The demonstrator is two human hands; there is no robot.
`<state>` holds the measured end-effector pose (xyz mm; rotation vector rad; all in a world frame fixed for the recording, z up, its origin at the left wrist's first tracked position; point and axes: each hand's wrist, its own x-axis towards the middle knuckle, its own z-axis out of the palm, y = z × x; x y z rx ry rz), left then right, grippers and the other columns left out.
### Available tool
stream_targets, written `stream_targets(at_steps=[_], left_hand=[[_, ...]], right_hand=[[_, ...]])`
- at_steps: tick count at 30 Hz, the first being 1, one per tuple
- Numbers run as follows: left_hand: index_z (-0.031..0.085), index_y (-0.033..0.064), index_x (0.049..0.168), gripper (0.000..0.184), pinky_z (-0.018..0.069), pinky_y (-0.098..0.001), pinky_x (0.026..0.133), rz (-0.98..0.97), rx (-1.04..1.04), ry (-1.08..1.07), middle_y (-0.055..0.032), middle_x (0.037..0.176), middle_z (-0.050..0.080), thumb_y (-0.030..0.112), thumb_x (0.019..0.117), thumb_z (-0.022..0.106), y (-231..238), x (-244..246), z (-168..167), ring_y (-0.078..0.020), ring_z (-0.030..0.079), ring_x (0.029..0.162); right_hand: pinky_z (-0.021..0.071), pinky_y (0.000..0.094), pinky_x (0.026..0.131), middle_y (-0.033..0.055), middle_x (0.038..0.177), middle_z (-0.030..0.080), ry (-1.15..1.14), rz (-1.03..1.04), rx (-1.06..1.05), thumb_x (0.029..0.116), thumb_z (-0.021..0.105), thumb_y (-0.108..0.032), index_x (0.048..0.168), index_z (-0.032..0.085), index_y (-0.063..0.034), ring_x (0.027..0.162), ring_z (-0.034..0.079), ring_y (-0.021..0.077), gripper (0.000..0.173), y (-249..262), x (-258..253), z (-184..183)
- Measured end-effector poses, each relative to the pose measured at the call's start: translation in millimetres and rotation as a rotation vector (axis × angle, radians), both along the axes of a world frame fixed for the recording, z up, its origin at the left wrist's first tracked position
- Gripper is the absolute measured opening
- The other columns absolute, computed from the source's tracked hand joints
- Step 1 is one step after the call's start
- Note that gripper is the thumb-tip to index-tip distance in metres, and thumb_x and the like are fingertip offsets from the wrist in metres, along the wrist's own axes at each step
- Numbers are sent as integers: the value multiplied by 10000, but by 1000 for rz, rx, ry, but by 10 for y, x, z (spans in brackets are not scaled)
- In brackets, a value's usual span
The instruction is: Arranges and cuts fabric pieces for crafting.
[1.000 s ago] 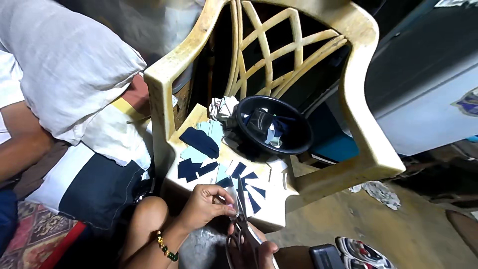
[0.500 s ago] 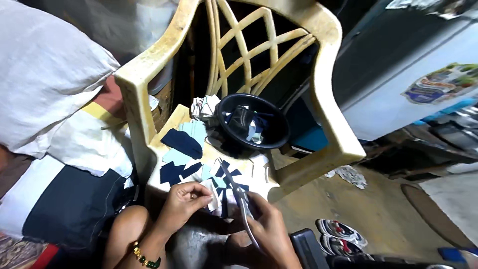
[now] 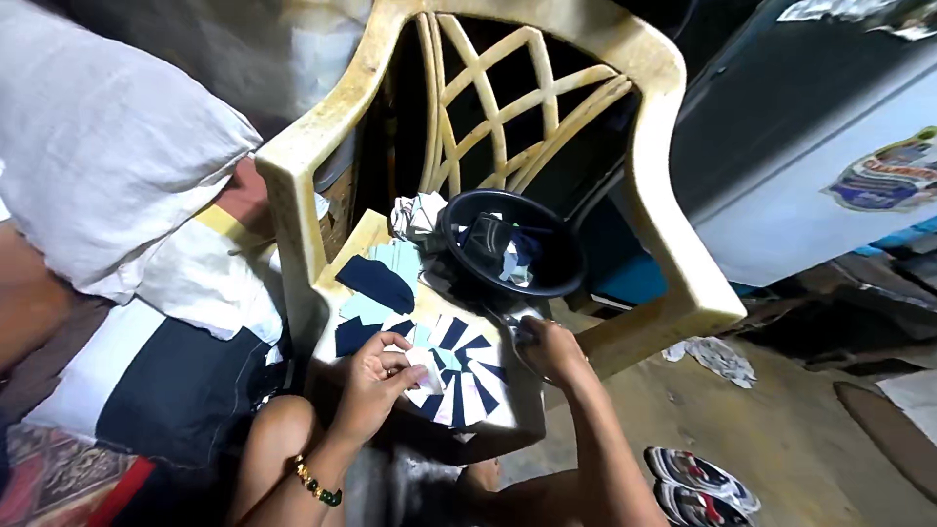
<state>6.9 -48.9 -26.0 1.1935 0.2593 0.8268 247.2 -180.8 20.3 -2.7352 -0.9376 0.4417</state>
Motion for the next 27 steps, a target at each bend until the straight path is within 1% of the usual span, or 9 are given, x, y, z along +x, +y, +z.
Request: stream_targets(at_steps=[6,7,9,10,12,13,15,23,27], left_hand=[[589,28,1057,315,607,-228,656,31,-6,-38,56,754,720,-144,815,695,-7,22,-30,-52,697,650],[609,18,1056,303,606,-225,658,48,7,-39,55,762,725,-139,814,701,-9,27,-33,-47,696,655],[643,-11,1062,302,605,-220,664,85,29,-43,47,777,732,-140,799,717,-23,31,-38,-42,696,666],[653,-22,1059,302,603,-215,666,105,40,-43,47,778,730,-141,790,726,-24,33,-41,-36,692,671],[661,-27,1047,297,602,-208,672,138,57,-38,50,783,728,-136,781,737,-18,38,-47,-28,689,676],[664,-27,1041,291,600,-205,680,150,64,-39,49,793,728,-132,780,740,-18,37,-54,-25,687,683],[669,-21,1023,276,599,-203,686,169,68,-42,47,805,731,-129,779,741,-18,39,-64,-25,689,695],[669,-23,977,322,611,-214,689,236,21,-52,21,828,732,-158,705,778,-28,27,-53,-37,701,707],[674,6,1002,186,599,-227,673,307,29,-88,51,805,714,-92,844,687,73,1,-56,-36,682,695]], right_hand=[[406,626,1068,371,1403,506,-162,-21,-67,955,652,-67,1486,489,19,1344,452,542,562,71,-172,1],[433,641,1018,383,1337,549,-254,12,38,940,662,-45,1429,549,40,1292,490,561,509,44,-261,-15],[497,653,896,352,1105,657,-390,147,475,862,695,-2,1142,710,88,1093,613,542,295,-18,-488,-106],[523,595,842,280,994,695,-389,225,702,832,715,-51,980,740,70,988,658,461,193,-14,-626,-162],[521,340,847,81,900,716,-194,328,988,810,784,-240,805,728,-45,937,657,181,203,36,-920,-257],[510,249,875,15,906,709,-74,354,1041,793,819,-297,785,719,-86,966,638,87,234,56,-1051,-304],[482,192,875,-8,905,705,26,352,1091,752,848,-295,783,714,-97,978,616,43,241,105,-1245,-413],[542,157,860,-17,880,751,182,204,1260,773,771,-96,765,746,-80,946,688,16,31,245,-1456,-601],[566,168,800,-25,868,764,334,183,1271,744,769,-54,732,737,-101,889,707,20,58,213,-1468,-576]])
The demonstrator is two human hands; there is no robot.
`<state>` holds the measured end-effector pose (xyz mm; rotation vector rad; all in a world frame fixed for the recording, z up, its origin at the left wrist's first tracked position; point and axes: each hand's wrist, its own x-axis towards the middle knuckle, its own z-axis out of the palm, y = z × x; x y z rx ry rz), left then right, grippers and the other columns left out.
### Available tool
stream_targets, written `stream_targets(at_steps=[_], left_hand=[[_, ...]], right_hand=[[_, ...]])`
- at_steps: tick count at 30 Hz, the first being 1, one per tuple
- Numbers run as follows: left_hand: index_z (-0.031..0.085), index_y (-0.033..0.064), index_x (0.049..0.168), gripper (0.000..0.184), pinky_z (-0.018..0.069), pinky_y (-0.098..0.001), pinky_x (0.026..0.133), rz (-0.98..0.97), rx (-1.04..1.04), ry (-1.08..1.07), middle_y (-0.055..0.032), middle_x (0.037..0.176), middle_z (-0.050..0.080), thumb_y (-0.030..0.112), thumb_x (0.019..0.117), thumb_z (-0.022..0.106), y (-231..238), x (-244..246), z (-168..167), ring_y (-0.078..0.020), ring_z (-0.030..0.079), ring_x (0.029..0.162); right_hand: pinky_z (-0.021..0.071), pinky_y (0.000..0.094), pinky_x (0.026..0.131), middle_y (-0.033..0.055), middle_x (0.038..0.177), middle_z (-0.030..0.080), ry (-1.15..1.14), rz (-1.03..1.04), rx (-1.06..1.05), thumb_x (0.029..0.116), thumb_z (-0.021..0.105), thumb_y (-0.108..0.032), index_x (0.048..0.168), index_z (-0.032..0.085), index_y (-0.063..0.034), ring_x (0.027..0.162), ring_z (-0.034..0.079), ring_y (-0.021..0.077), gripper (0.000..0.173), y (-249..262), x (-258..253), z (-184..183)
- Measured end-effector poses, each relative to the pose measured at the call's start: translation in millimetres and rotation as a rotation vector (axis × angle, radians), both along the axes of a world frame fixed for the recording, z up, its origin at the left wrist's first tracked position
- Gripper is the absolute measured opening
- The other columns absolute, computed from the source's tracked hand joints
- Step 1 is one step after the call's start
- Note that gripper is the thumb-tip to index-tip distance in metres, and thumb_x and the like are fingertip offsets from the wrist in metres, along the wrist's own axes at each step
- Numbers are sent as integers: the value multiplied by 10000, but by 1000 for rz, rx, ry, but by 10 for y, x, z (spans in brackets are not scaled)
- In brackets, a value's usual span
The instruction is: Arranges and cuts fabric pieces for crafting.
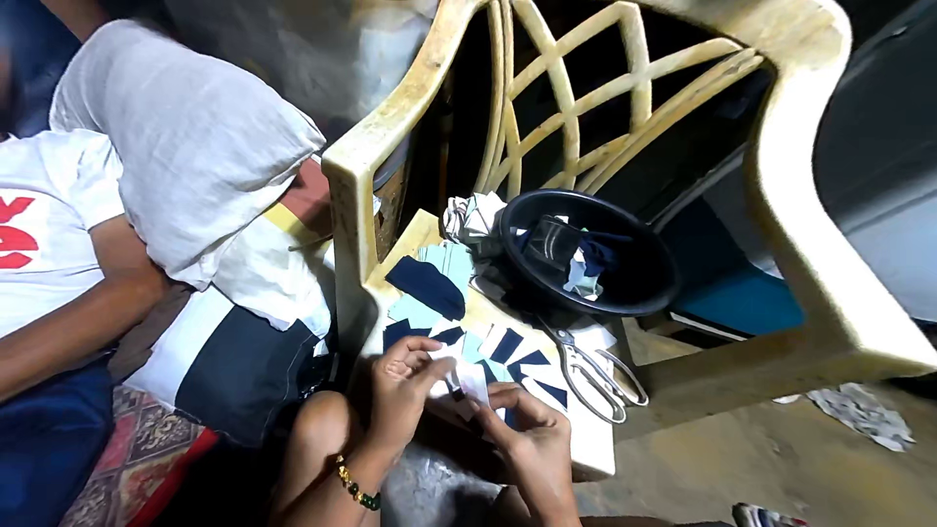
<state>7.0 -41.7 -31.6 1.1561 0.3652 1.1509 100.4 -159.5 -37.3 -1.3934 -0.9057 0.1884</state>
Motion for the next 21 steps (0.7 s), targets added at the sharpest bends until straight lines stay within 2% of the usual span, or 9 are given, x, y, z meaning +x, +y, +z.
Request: stream_targets(at_steps=[2,6,10,13,15,17,18,19,21], left_hand=[[641,-1,1037,114,612,-244,690,97,48,34,49,818,714,-48,939,605,122,-36,15,-46,697,709],[652,-76,1030,115,572,-184,716,328,191,205,-15,897,691,-38,931,608,401,-94,17,-8,660,757],[699,-60,1034,130,555,-174,682,289,154,404,-77,949,697,-30,915,656,531,-108,65,-14,643,715],[717,-44,1059,148,566,-203,705,221,214,593,-104,971,704,-13,924,666,564,-96,110,-51,655,732],[748,-21,1070,169,565,-308,832,200,362,817,-147,1032,725,-9,924,664,596,-100,126,-173,688,891],[769,0,1080,200,495,-484,994,206,471,985,-206,1153,707,-26,897,690,599,-97,148,-352,649,1100],[780,17,1065,202,474,-529,1013,254,515,981,-232,1196,669,-19,880,709,572,-91,118,-402,614,1135],[786,30,1033,184,484,-535,984,327,575,903,-252,1209,636,-3,863,724,533,-80,63,-413,602,1119],[782,56,1016,147,523,-400,933,345,677,628,-200,1236,630,91,913,684,421,-49,-34,-277,620,1092]], right_hand=[[571,173,791,-45,854,754,-15,49,7,761,783,-79,748,739,-118,865,702,17,61,-57,26,27],[537,153,803,-87,858,715,-118,117,-43,821,765,-143,832,774,-139,876,654,-9,15,-212,146,107],[548,149,822,-84,908,716,-122,163,-109,797,789,-141,796,760,-151,930,659,-6,30,-326,190,223],[586,171,789,-89,905,749,-62,233,-111,761,807,-86,770,721,-157,892,697,-6,112,-372,157,290],[599,182,772,-76,903,749,-57,296,-111,781,791,-58,795,729,-136,873,702,2,100,-386,153,301],[585,172,792,-35,918,743,-135,328,-143,832,736,-55,842,755,-85,891,690,3,37,-382,180,288],[574,163,822,-18,934,741,-183,339,-177,849,698,-51,864,768,-69,917,683,-1,73,-383,191,280],[564,159,850,2,957,742,-225,365,-211,877,673,-51,897,781,-57,943,680,3,110,-383,201,277],[551,142,871,30,976,737,-288,422,-248,921,647,-55,935,786,-40,956,676,5,141,-373,197,273]])
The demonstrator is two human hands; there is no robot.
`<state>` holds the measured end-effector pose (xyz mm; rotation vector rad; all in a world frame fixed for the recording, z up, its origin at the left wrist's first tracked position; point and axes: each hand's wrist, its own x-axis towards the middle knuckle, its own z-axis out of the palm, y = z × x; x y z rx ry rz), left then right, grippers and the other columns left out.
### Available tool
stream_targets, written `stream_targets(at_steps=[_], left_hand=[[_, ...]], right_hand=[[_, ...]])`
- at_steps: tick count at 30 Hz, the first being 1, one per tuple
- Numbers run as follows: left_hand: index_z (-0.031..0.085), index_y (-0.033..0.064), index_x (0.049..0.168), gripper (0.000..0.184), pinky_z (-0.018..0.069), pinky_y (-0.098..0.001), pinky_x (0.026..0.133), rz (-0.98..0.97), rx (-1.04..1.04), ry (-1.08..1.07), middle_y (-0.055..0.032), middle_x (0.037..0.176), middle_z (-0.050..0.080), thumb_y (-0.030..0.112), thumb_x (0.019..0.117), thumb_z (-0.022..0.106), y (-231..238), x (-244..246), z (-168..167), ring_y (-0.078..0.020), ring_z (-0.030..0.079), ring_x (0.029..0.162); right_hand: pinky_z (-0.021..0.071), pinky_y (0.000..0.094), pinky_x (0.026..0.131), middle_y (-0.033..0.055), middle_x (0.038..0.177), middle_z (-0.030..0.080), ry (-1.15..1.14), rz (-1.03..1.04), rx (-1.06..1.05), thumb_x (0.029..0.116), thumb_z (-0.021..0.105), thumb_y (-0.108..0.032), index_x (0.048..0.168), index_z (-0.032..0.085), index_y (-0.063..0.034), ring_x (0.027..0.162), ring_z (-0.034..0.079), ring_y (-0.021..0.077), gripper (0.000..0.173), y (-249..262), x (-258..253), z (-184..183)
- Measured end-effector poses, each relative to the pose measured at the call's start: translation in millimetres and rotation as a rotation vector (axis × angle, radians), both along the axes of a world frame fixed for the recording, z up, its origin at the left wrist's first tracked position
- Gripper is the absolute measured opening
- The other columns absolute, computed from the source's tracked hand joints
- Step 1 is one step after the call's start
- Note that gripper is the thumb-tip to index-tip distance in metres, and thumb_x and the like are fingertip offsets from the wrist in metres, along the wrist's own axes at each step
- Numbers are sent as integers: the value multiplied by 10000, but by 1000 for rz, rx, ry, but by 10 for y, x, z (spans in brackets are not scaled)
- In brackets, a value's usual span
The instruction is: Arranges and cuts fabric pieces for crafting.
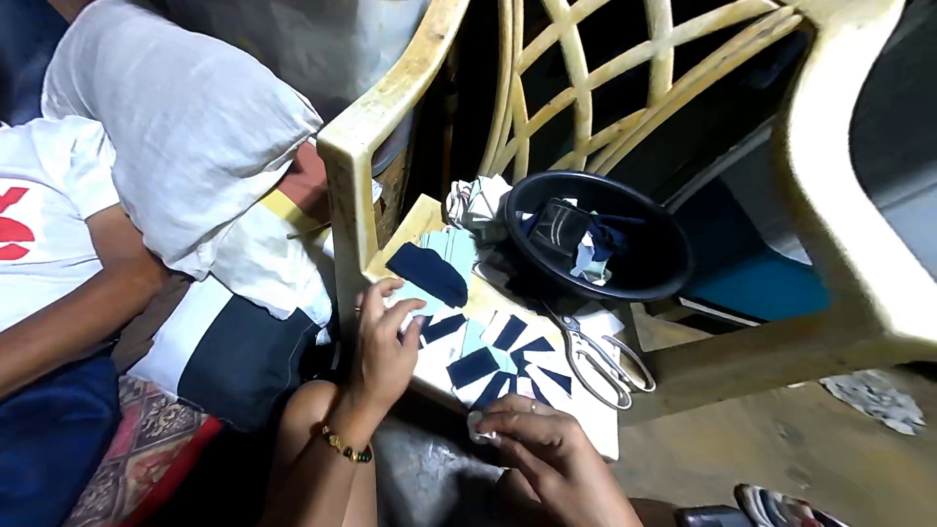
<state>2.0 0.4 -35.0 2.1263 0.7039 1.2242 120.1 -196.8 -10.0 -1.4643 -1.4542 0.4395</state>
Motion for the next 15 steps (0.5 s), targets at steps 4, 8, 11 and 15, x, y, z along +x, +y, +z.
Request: stream_targets(at_steps=[4,8,11,15], left_hand=[[615,-109,1262,443,576,-292,928,-812,-424,-123,-148,1242,675,274,1046,558,-262,-57,34,-117,683,1081],[595,-85,1241,453,563,-186,778,-957,-639,5,-46,1052,686,64,852,774,-300,-85,84,-21,659,871],[634,-38,1082,287,565,-184,720,-764,-698,35,-5,928,693,-38,823,757,-275,-66,111,-15,659,782],[656,-21,997,144,574,-200,698,-488,-732,87,-25,884,687,-39,870,722,-247,22,115,-36,660,722]], right_hand=[[553,133,845,12,941,740,51,-29,30,904,668,-60,898,769,-29,918,673,-17,105,25,-52,-34],[592,167,772,-15,888,743,148,-235,80,860,699,-30,904,766,-27,813,690,-8,80,89,0,-48],[565,143,678,-48,797,711,204,-336,21,813,741,-16,882,726,-25,705,652,-38,71,182,93,-24],[525,133,633,-34,782,676,187,-436,-107,807,744,8,936,695,-7,675,620,-36,139,347,218,-9]])
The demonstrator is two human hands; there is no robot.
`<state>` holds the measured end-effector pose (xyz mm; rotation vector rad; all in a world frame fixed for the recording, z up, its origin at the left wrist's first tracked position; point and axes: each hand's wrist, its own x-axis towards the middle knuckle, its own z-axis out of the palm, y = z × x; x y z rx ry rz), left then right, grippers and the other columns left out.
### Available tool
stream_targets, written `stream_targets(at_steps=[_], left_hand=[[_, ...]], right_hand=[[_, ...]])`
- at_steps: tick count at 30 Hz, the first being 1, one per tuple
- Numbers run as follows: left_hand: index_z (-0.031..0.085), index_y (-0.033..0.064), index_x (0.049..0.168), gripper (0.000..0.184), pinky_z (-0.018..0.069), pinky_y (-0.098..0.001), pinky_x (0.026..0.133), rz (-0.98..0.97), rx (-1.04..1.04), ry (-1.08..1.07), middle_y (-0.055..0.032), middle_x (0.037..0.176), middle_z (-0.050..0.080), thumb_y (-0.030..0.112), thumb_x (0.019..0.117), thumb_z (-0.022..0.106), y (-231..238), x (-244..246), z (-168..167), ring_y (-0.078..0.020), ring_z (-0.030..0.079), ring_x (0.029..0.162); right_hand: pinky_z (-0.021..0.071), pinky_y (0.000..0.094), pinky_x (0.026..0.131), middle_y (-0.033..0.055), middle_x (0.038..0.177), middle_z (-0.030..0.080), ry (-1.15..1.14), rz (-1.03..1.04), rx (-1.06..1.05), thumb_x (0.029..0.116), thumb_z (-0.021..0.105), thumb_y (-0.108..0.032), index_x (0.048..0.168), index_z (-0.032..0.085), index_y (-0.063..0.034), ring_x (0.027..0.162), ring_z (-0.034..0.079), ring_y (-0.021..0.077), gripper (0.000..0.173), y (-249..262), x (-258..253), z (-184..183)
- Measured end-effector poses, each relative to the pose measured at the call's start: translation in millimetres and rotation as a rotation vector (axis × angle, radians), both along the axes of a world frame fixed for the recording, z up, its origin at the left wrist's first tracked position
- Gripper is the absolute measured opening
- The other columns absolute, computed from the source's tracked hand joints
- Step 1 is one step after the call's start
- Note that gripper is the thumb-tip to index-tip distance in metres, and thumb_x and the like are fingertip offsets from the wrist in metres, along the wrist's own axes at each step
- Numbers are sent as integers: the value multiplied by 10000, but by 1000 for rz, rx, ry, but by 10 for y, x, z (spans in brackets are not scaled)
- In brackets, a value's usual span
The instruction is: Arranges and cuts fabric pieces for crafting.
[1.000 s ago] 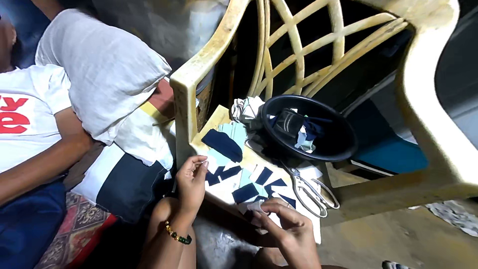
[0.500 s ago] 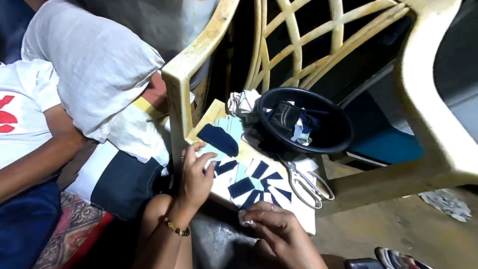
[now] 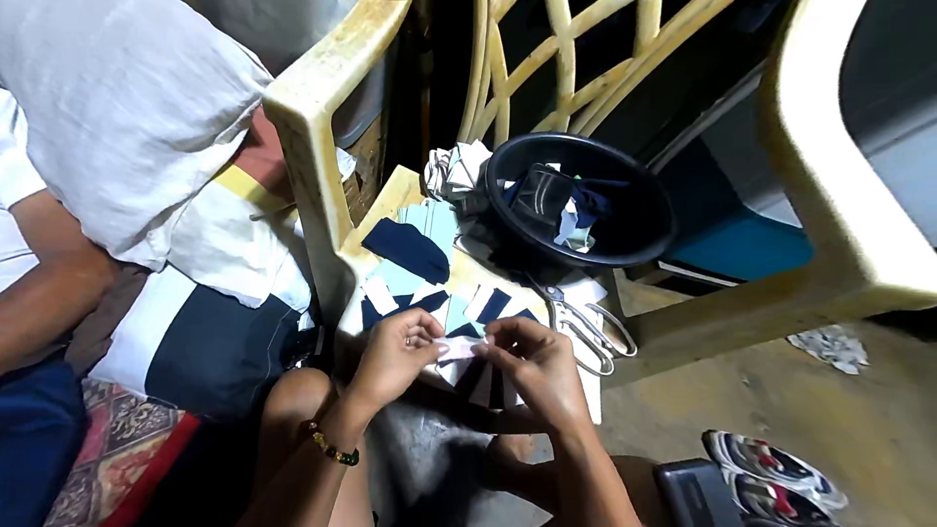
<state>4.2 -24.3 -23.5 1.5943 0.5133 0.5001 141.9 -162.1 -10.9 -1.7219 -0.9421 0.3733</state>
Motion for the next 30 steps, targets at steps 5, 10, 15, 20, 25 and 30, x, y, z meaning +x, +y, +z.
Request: stream_targets(at_steps=[5,10,15,20,25,30], left_hand=[[699,-32,966,88,575,-212,741,125,264,126,-103,924,707,6,891,723,-22,80,-30,-78,688,786],[757,-34,915,62,573,-232,800,157,455,104,-149,921,731,-4,882,713,-38,122,-88,-144,709,845],[771,-32,946,96,578,-246,790,154,515,117,-172,970,731,-7,877,709,-19,133,-105,-165,710,847],[774,-24,954,108,560,-226,783,135,536,173,-167,1000,722,-10,871,708,-9,131,-74,-148,691,855],[774,-28,953,111,555,-221,771,124,549,183,-168,997,719,-16,864,708,-1,130,-68,-144,684,842],[772,-26,942,106,555,-211,765,110,545,171,-159,983,718,-15,861,704,3,120,-67,-134,685,840]], right_hand=[[517,162,650,8,783,687,-79,-48,-146,822,761,-5,963,700,-6,671,621,-4,153,173,115,-35],[508,222,673,29,788,682,-152,-44,-224,830,760,-18,899,709,-17,692,616,38,87,233,166,-77],[547,333,753,81,866,720,-215,7,-244,878,719,-28,920,752,-17,780,669,134,55,230,168,-131],[555,462,815,131,903,733,-299,29,-229,889,713,-33,929,788,-29,875,700,259,85,246,159,-188],[559,453,799,129,899,736,-315,23,-219,880,720,-33,918,791,-30,866,704,254,81,248,165,-206],[567,432,790,120,893,736,-329,21,-216,873,722,-27,909,791,-35,848,706,237,78,244,160,-207]])
